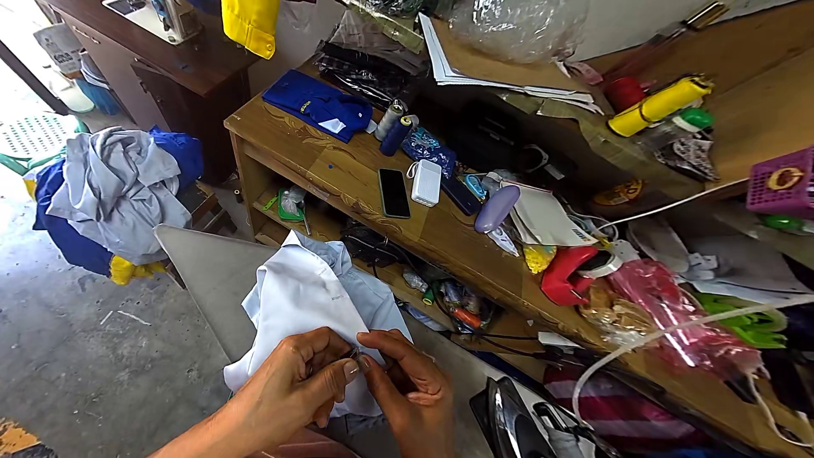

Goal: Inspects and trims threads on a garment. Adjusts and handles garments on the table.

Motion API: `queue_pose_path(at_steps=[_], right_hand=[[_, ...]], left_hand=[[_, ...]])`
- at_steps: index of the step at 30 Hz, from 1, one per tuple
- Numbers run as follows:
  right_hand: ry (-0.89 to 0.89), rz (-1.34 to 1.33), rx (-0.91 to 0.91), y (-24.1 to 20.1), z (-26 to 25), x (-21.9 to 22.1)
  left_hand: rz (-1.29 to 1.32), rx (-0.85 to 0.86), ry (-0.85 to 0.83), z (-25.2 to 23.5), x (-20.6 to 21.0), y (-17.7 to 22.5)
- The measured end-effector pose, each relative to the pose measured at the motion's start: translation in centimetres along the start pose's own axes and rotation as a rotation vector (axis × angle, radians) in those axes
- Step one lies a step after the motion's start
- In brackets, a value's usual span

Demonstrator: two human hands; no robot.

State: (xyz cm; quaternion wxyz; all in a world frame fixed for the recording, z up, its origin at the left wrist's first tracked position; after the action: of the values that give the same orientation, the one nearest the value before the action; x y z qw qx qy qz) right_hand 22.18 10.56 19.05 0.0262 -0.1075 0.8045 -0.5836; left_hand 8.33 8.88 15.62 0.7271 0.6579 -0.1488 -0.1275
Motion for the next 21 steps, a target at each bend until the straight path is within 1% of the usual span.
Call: queue_pose_path(at_steps=[2,5,7,8,11,12,15,17,21], right_hand=[[-0.005,-0.007,0.004,0.0,0.0,0.0],[-0.018,-0.004,0.009,-0.1,0.0,-0.1],[-0.025,-0.006,0.004,-0.1,0.0,0.0],[-0.027,-0.001,-0.003,-0.1,0.1,0.0],[-0.031,0.032,-0.021,-0.5,0.1,0.0],[-0.032,0.044,-0.026,-0.7,0.1,0.1],[-0.034,0.029,-0.016,-0.5,0.0,0.1],[-0.04,0.003,-0.002,-0.4,0.1,0.1],[-0.056,-0.003,0.004,-0.4,0.1,0.3]], left_hand=[[-0.002,0.025,0.005,0.0,0.0,0.1],[-0.183,0.124,0.065,0.0,-0.2,0.7],[-0.231,0.134,0.076,0.0,-0.3,0.7],[-0.189,0.112,0.054,-0.1,-0.2,0.6],[0.119,0.015,-0.072,-0.3,0.4,-0.1],[0.149,0.013,-0.073,-0.3,0.5,-0.2],[-0.054,0.108,0.037,-0.1,0.0,0.6],[-0.142,0.14,0.069,0.0,-0.2,0.9],[-0.121,0.142,0.049,0.0,-0.3,0.9]])
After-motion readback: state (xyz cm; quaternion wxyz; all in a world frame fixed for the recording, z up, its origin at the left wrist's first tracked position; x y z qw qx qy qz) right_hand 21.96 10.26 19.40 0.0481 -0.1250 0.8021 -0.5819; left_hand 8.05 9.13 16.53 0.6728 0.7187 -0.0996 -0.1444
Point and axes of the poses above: each hand's wrist, its own z-axis away from the middle knuckle, its own x-axis out of the palm, y = z × x, the point moved 10 cm from there along -z, towards the middle knuckle, and after that the axes turned 10 degrees about -z, right-handed, at the moved point
